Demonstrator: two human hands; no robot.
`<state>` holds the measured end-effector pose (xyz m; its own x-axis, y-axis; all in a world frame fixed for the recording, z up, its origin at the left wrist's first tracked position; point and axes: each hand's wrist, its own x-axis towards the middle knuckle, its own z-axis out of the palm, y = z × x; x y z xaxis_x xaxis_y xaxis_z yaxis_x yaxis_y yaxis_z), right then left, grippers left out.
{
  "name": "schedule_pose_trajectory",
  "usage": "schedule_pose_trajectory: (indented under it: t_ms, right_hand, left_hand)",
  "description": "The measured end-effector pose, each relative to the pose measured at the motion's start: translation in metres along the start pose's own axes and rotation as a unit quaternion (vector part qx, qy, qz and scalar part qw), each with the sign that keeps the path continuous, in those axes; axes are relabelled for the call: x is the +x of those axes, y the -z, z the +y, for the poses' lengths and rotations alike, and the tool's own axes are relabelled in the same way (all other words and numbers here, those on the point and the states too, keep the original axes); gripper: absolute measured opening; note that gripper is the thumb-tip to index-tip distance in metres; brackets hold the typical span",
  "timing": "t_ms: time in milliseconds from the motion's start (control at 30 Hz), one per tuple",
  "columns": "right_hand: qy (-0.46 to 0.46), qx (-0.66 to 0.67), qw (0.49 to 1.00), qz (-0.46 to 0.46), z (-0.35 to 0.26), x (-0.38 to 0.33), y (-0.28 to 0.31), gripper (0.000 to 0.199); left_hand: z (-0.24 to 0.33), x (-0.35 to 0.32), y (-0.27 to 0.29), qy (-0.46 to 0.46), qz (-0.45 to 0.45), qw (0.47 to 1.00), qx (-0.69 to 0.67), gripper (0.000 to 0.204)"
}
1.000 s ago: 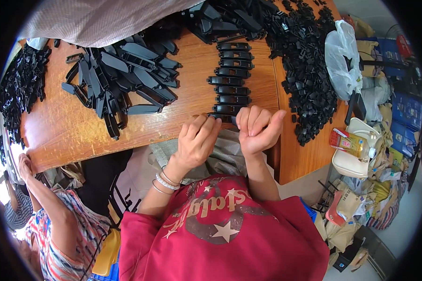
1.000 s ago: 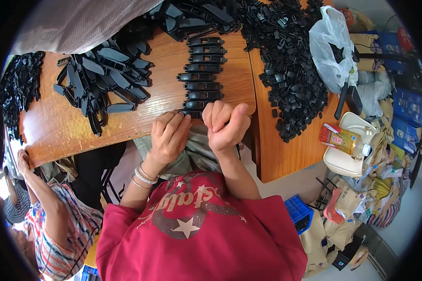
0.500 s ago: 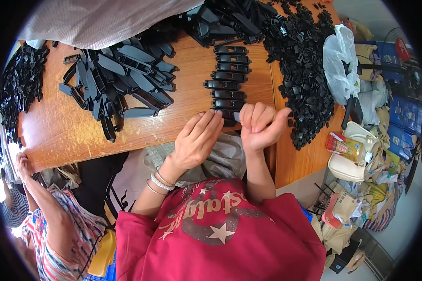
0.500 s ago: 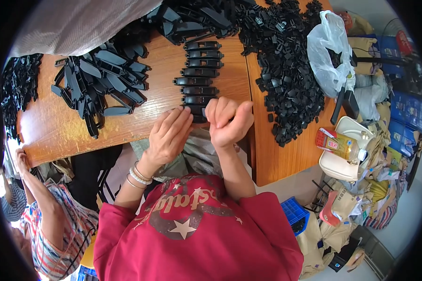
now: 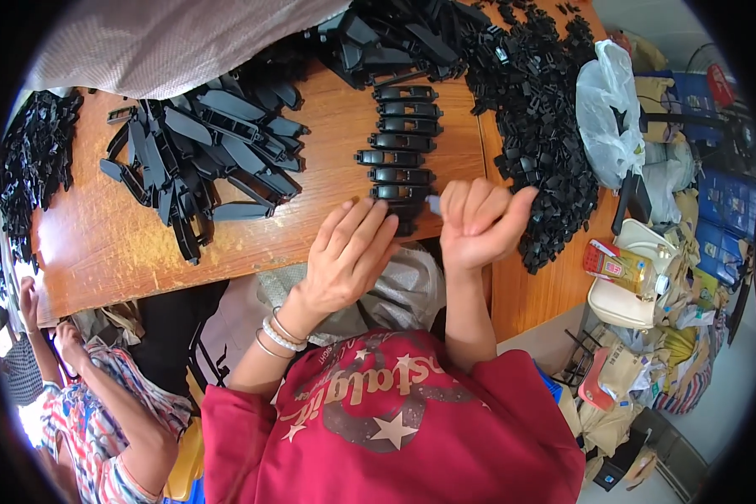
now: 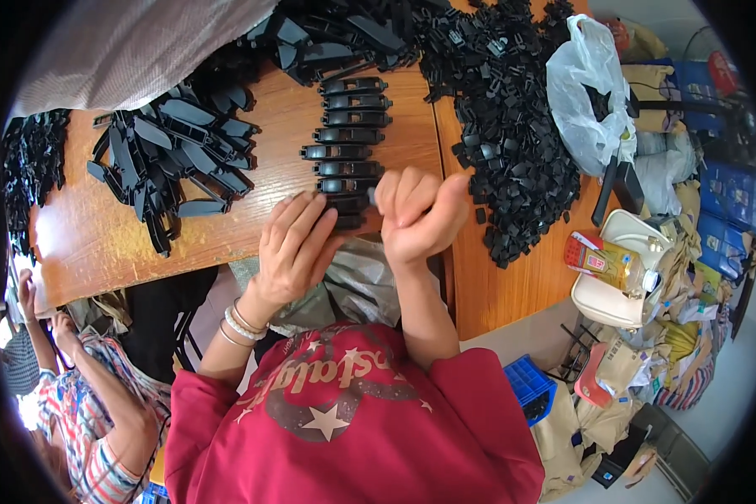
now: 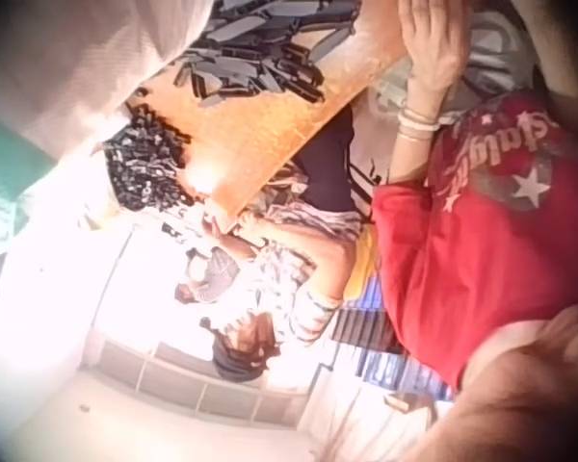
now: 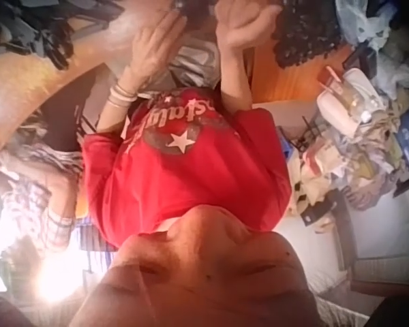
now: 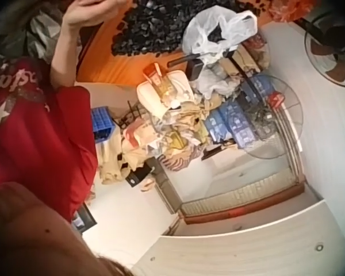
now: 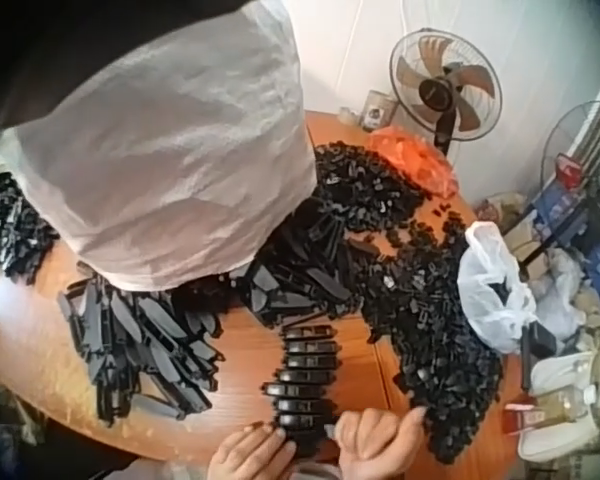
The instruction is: Assembling small black plastic components by fitting them together and tapping them with a small hammer.
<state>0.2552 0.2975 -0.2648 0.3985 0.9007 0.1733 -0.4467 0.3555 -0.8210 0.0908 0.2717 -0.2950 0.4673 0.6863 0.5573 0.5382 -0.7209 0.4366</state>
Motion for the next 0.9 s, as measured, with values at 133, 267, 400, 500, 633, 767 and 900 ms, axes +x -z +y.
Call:
schedule_pose_trajectory:
  t_ms: [133, 267, 400, 500, 633, 767, 900]
  right_hand:
    - [-0.046, -0.019, 0.999, 0.001, 0.005, 0.006, -0.004, 0.063]
    - [-0.038, -0.03, 0.999, -0.021, 0.004, 0.011, -0.007, 0.059]
    - [0.053, -0.15, 0.985, -0.07, 0.014, 0.001, -0.013, 0.058]
    - [0.002, -0.075, 0.996, -0.054, 0.011, 0.007, -0.011, 0.06]
    - [-0.011, 0.002, 0.999, -0.037, 0.012, 0.024, -0.007, 0.062]
    - [-0.009, -0.035, 0.998, -0.046, 0.016, 0.023, -0.014, 0.06]
    - [0.117, -0.196, 0.963, -0.142, 0.021, 0.019, -0.016, 0.056]
  left_hand:
    - [-0.004, 0.01, 0.004, -0.013, -0.095, 0.995, 0.026, 0.043]
    - [-0.004, 0.011, 0.0, -0.013, -0.074, 0.997, 0.0, 0.042]
    - [-0.006, 0.011, 0.001, -0.021, -0.075, 0.997, 0.01, 0.038]
    - [-0.005, 0.01, 0.001, -0.008, -0.079, 0.997, -0.002, 0.045]
    - [-0.001, 0.023, 0.0, 0.022, -0.102, 0.995, -0.001, 0.056]
    - [0.0, 0.02, -0.003, 0.021, -0.132, 0.991, 0.022, 0.06]
    - [-0.003, 0.024, -0.001, -0.003, -0.132, 0.99, 0.042, 0.059]
